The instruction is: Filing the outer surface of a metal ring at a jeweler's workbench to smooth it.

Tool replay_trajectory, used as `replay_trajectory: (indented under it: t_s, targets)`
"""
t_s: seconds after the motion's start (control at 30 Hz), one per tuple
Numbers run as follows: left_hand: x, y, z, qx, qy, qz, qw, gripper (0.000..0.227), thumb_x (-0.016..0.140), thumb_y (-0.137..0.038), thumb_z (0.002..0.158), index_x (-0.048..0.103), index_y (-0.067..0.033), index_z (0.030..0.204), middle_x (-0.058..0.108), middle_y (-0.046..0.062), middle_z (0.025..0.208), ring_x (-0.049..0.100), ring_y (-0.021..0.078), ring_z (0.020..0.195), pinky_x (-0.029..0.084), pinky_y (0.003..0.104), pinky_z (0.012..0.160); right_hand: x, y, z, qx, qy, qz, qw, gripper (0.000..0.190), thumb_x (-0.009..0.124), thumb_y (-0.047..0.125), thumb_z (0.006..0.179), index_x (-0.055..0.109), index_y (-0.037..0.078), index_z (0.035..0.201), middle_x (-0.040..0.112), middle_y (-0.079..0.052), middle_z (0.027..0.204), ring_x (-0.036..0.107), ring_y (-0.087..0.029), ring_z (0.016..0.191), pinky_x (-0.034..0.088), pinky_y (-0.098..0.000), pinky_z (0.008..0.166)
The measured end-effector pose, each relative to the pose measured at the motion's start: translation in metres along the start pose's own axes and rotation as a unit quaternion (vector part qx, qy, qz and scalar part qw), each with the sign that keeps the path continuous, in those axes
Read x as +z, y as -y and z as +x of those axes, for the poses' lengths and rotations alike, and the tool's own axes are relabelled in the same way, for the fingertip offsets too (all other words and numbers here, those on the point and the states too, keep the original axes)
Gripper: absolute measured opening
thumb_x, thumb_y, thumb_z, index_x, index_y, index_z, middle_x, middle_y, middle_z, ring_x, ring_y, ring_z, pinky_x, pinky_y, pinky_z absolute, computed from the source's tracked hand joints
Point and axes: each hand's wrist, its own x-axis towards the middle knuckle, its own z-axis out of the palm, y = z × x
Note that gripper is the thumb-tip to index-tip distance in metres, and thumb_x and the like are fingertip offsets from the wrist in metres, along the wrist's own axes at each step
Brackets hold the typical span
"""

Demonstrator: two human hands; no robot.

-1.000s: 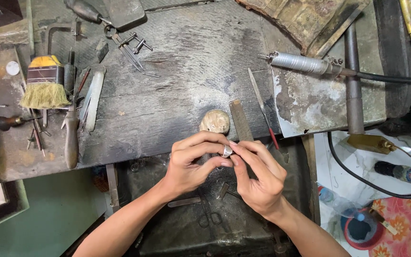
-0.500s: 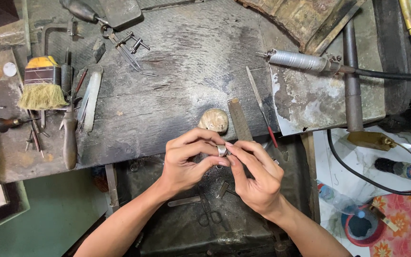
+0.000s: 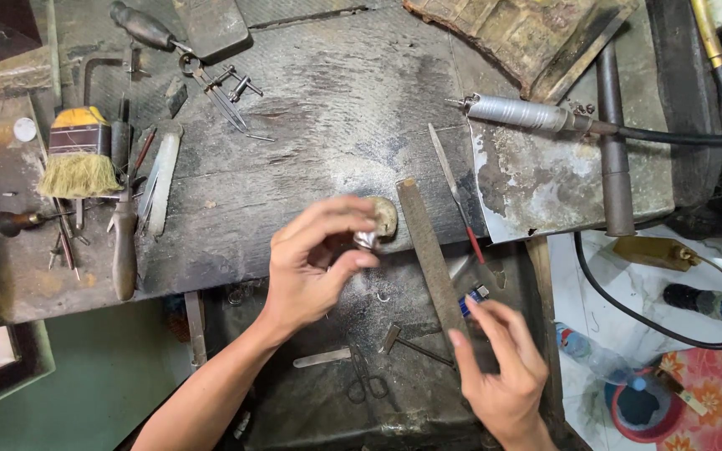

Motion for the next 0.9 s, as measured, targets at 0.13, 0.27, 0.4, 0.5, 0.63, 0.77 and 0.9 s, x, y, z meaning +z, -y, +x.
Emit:
replay_trajectory:
  t_s: [0.13,0.27,0.4,0.5,0.63,0.77,0.9]
  targets:
    - [0.003,-0.010,0.007,-0.017,-0.019,0.080,0.996,0.028,0.084,-0.007,0.081,0.075,-0.0076,0.108,0.055,0.008,0.120,0.062,0.0156,0.098,0.059,0.026,0.082,0.006,-0.014,-0.031,0.001,0.036,0.002,0.999,0.064,0.083,0.011,0.070,0.061,-0.007,0.127,0.063,-0.025,0.120,0.070,-0.029,0.095,0.063,-0.0329,0.083]
    - [0.010,-0.013,0.011,0.049,-0.030,0.167,0.984,0.035,0.084,0.005,0.079,0.071,-0.0009,0.110,0.073,0.009,0.106,0.065,0.0142,0.080,0.055,0.025,0.072,0.011,-0.021,-0.045,0.021,0.057,0.000,0.998,0.062,0.079,0.004,0.073,0.057,-0.007,0.130,0.062,-0.024,0.119,0.072,-0.028,0.092,0.064,-0.0315,0.078]
    - [0.013,-0.008,0.011,0.101,-0.049,0.216,0.970,0.030,0.086,0.003,0.078,0.067,0.0009,0.101,0.075,0.010,0.103,0.072,0.0191,0.087,0.059,0.028,0.076,0.012,-0.014,-0.044,0.015,0.051,0.024,0.998,0.051,0.069,-0.001,0.080,0.060,-0.003,0.130,0.068,-0.014,0.099,0.067,-0.015,0.068,0.057,-0.0240,0.058]
    - [0.015,-0.017,0.014,0.098,-0.047,0.197,0.974,0.023,0.082,0.009,0.079,0.066,0.0041,0.096,0.072,0.011,0.101,0.065,0.0177,0.079,0.054,0.028,0.070,0.013,-0.003,-0.052,0.090,0.024,0.111,0.989,0.045,0.058,0.002,0.085,0.060,-0.007,0.129,0.070,-0.007,0.077,0.032,-0.006,0.042,0.023,-0.0228,0.038]
    - [0.014,-0.020,0.013,0.082,-0.038,0.210,0.973,0.018,0.082,0.006,0.081,0.073,0.0030,0.096,0.071,0.009,0.105,0.062,0.0151,0.074,0.051,0.026,0.066,0.028,-0.016,-0.083,0.117,0.031,0.178,0.977,0.044,0.050,0.009,0.092,0.057,-0.006,0.133,0.064,-0.003,0.064,0.043,-0.006,0.040,0.032,-0.0202,0.033]
    - [0.011,-0.031,0.011,0.087,0.000,0.263,0.961,0.017,0.082,0.004,0.083,0.072,0.0018,0.098,0.069,0.009,0.107,0.063,0.0163,0.074,0.050,0.027,0.064,0.022,-0.002,-0.096,0.160,0.012,0.164,0.973,0.042,0.057,0.005,0.083,0.066,-0.004,0.122,0.073,-0.007,0.075,0.052,-0.007,0.044,0.042,-0.0202,0.041]
    - [0.011,-0.032,0.014,0.076,0.025,0.267,0.960,0.016,0.081,0.004,0.084,0.070,0.0028,0.096,0.069,0.009,0.104,0.061,0.0163,0.068,0.049,0.028,0.060,0.027,0.003,-0.108,0.164,-0.010,0.219,0.962,0.042,0.058,-0.002,0.077,0.069,-0.007,0.117,0.077,-0.009,0.075,0.053,-0.004,0.044,0.041,-0.0160,0.042]
